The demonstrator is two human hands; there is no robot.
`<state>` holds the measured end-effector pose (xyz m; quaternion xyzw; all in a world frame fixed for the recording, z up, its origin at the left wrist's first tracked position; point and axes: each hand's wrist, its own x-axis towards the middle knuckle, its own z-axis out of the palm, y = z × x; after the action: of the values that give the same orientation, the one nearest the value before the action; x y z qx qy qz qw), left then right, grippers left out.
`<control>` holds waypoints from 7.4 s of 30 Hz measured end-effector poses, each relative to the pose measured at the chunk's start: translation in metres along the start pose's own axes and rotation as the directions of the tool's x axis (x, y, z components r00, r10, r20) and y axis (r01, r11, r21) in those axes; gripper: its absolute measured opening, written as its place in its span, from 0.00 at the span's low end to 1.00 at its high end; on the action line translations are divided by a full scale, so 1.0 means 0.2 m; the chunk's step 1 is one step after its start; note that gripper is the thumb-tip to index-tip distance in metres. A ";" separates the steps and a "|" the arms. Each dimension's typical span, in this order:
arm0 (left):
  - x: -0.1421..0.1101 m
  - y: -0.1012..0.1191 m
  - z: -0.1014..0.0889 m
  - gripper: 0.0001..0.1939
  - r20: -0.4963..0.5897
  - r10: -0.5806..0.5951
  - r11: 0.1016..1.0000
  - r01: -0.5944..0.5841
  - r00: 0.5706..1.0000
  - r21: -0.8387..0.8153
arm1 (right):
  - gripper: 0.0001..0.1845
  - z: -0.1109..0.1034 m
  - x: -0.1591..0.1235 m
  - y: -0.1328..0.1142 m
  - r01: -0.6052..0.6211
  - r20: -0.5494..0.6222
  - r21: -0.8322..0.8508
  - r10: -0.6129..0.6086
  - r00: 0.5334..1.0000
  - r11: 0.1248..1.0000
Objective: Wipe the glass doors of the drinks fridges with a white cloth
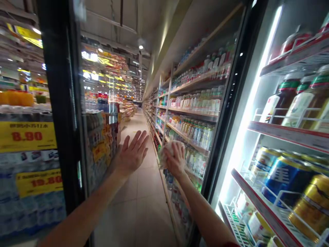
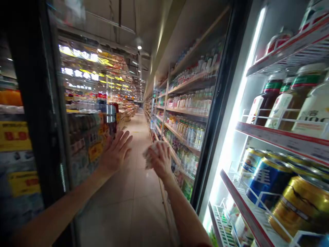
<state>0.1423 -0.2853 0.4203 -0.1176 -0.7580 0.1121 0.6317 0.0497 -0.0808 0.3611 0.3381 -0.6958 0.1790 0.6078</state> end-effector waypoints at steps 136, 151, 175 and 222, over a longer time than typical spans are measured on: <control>-0.01 -0.06 0.04 0.27 0.000 0.075 0.997 -0.075 0.997 -0.021 | 0.24 -0.02 0.15 0.21 -0.066 -0.110 -0.106 0.054 0.992 0.992; -0.01 -0.05 0.05 0.29 -0.010 0.058 0.998 -0.058 0.998 -0.026 | 0.28 -0.12 0.36 0.54 -0.565 -0.417 -0.067 0.491 0.765 0.823; -0.05 -0.38 -0.13 0.31 -0.084 -0.151 0.988 0.154 0.985 0.025 | 0.25 0.01 0.75 -0.01 -0.076 -0.180 -0.137 0.051 0.982 0.988; -0.10 -0.44 -0.17 0.30 -0.098 -0.166 0.985 0.170 0.981 0.038 | 0.26 -0.04 0.91 -0.16 -0.013 -0.093 -0.116 0.002 0.996 0.993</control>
<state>0.1750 -0.3740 0.4364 -0.0437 -0.7317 0.0701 0.6766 0.0722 -0.1447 0.5338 0.2908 -0.6773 0.1561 0.6575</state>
